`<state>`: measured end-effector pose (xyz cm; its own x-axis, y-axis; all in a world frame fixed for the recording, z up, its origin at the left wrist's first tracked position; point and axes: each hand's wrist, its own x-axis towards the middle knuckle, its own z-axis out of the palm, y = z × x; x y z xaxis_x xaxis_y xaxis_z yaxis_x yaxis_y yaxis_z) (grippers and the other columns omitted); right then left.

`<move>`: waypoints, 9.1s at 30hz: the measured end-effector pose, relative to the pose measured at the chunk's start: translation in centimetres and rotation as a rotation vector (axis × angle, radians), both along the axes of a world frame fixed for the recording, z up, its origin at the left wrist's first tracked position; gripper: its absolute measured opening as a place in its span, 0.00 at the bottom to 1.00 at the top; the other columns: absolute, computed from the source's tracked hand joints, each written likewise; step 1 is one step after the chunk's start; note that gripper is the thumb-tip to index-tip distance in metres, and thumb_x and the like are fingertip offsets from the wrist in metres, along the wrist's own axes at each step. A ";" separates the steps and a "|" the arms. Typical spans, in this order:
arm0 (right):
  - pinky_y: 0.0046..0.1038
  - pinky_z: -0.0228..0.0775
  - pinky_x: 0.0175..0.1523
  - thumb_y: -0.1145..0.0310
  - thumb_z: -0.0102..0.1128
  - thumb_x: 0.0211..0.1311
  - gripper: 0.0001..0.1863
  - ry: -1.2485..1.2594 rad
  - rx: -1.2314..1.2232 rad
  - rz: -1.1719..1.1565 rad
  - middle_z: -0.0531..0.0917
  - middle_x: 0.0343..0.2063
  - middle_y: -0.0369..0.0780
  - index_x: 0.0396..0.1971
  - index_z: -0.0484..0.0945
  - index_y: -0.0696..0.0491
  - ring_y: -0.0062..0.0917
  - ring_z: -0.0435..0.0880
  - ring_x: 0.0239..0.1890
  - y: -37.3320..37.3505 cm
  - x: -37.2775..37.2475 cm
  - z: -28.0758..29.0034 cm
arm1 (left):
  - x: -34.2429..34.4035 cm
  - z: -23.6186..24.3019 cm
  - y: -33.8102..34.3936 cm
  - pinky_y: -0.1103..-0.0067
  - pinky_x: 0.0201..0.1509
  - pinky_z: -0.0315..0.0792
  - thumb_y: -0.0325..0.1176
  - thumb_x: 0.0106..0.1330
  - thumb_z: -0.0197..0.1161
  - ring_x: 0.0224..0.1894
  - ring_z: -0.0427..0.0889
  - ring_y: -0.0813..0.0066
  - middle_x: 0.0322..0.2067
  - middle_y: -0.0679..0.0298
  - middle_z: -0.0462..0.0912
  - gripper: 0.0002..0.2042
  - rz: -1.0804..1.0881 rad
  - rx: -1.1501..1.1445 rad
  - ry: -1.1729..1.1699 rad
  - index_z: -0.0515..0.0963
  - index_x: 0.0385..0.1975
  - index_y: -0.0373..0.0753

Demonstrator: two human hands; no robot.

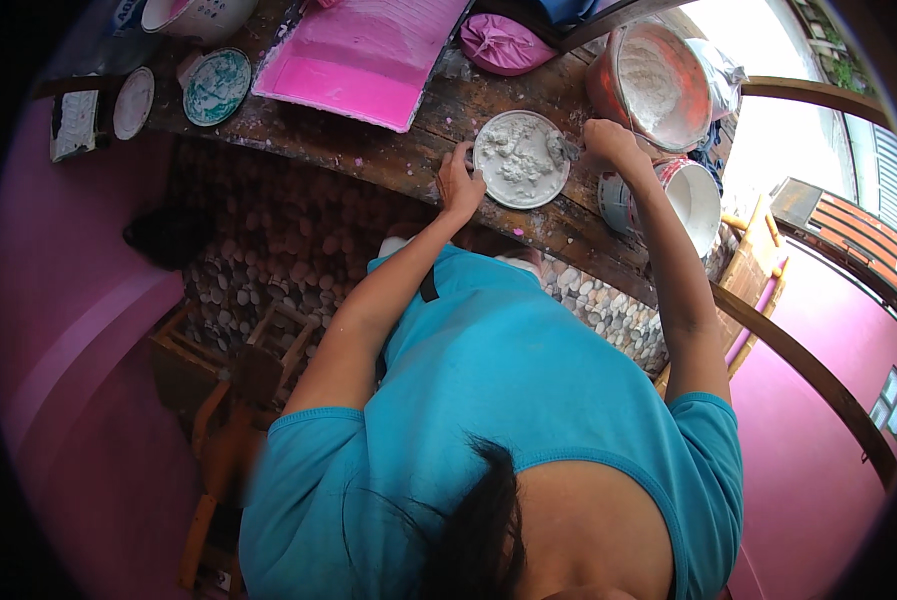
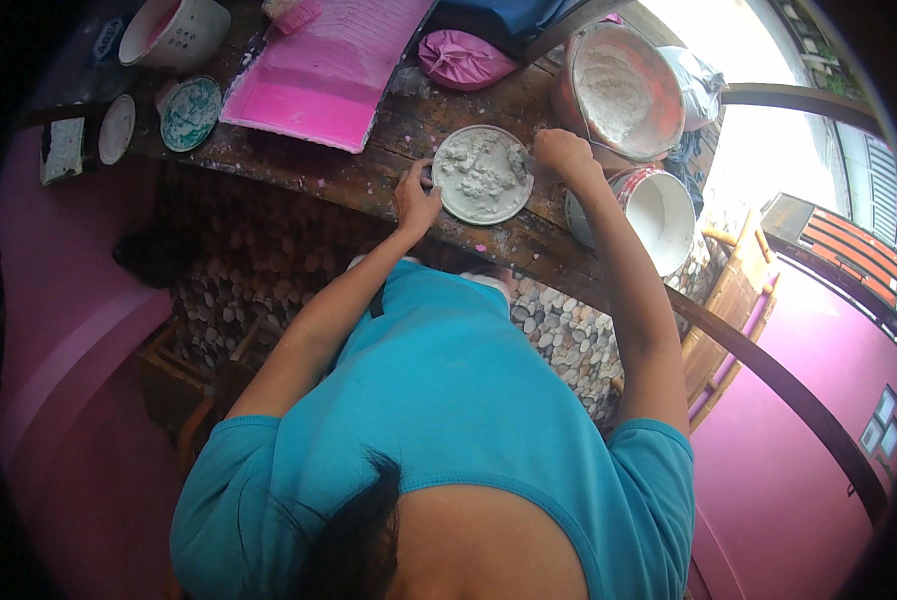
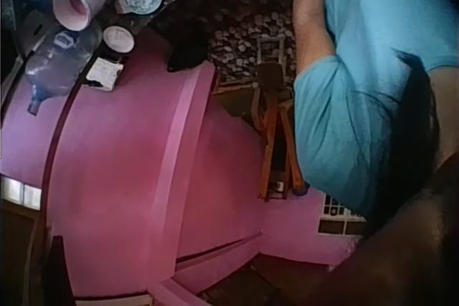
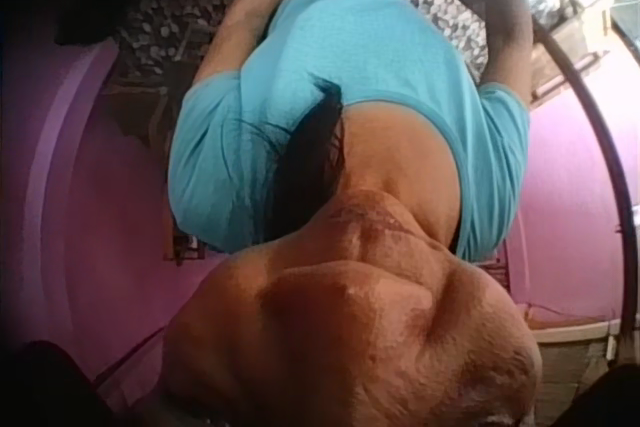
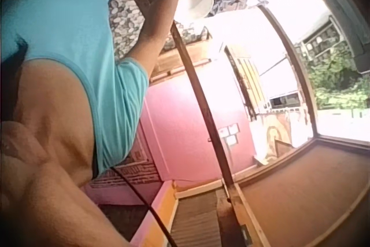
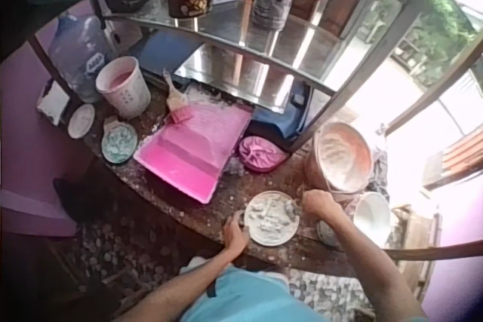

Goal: The person mixes a white substance in a small bowl using a metal tool. They add more white powder from a larger bucket and continue mixing until the mixture is combined.

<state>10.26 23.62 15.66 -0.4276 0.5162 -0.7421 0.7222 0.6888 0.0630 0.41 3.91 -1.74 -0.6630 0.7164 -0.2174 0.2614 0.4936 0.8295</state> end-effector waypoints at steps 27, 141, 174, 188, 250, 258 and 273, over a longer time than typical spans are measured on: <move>0.37 0.74 0.40 0.68 0.58 0.46 0.09 0.179 0.137 0.205 0.82 0.30 0.46 0.28 0.79 0.56 0.37 0.82 0.37 -1.9 1.6 0.0 | 0.1 0.1 0.0 0.68 0.39 0.69 0.23 0.43 0.61 0.33 0.76 0.59 0.28 0.60 0.75 0.22 0.048 0.008 -0.013 0.74 0.43 0.47; 0.36 0.72 0.28 0.75 0.56 0.40 0.02 0.557 0.213 0.501 0.79 0.18 0.46 0.14 0.77 0.55 0.38 0.81 0.23 -6.8 -3.1 -3.0 | -0.4 -0.3 0.1 0.68 0.39 0.68 0.22 0.45 0.62 0.34 0.75 0.57 0.28 0.58 0.74 0.23 -0.011 0.073 -0.078 0.75 0.46 0.42; 0.31 0.71 0.32 0.74 0.57 0.41 0.03 0.519 0.201 0.621 0.79 0.21 0.44 0.16 0.79 0.54 0.33 0.80 0.29 -8.3 1.1 -2.4 | -1.0 -0.6 -0.2 0.78 0.33 0.74 0.21 0.49 0.61 0.25 0.79 0.73 0.31 0.60 0.75 0.25 -0.089 0.054 -0.171 0.74 0.51 0.42; 0.31 0.71 0.34 0.74 0.56 0.44 0.03 0.534 0.161 0.629 0.78 0.21 0.42 0.18 0.78 0.52 0.32 0.79 0.30 -7.2 3.1 -2.9 | -1.0 -0.3 -0.1 0.77 0.35 0.74 0.23 0.49 0.61 0.26 0.79 0.72 0.31 0.61 0.75 0.24 -0.091 0.044 -0.160 0.75 0.51 0.45; 0.39 0.71 0.39 0.67 0.54 0.54 0.13 0.661 0.154 -0.526 0.81 0.28 0.50 0.40 0.81 0.46 0.43 0.80 0.34 -13.2 8.4 -2.9 | -0.1 -0.7 0.4 0.73 0.36 0.71 0.27 0.43 0.62 0.27 0.74 0.65 0.25 0.58 0.70 0.26 -0.098 0.025 0.043 0.76 0.49 0.40; 0.40 0.72 0.34 0.74 0.52 0.48 0.19 0.642 0.260 -0.307 0.79 0.25 0.49 0.43 0.79 0.46 0.41 0.81 0.28 -13.1 7.3 -8.1 | 0.2 -0.2 0.7 0.73 0.36 0.71 0.27 0.43 0.62 0.28 0.74 0.65 0.26 0.59 0.70 0.26 -0.078 0.045 -0.014 0.76 0.48 0.39; 0.40 0.70 0.42 0.64 0.51 0.58 0.16 0.584 0.064 -0.432 0.81 0.33 0.48 0.47 0.75 0.45 0.43 0.79 0.39 -8.4 10.1 -2.6 | 0.2 -0.7 0.6 0.72 0.43 0.69 0.31 0.42 0.62 0.31 0.75 0.63 0.27 0.59 0.73 0.26 -0.074 -0.027 0.062 0.77 0.49 0.45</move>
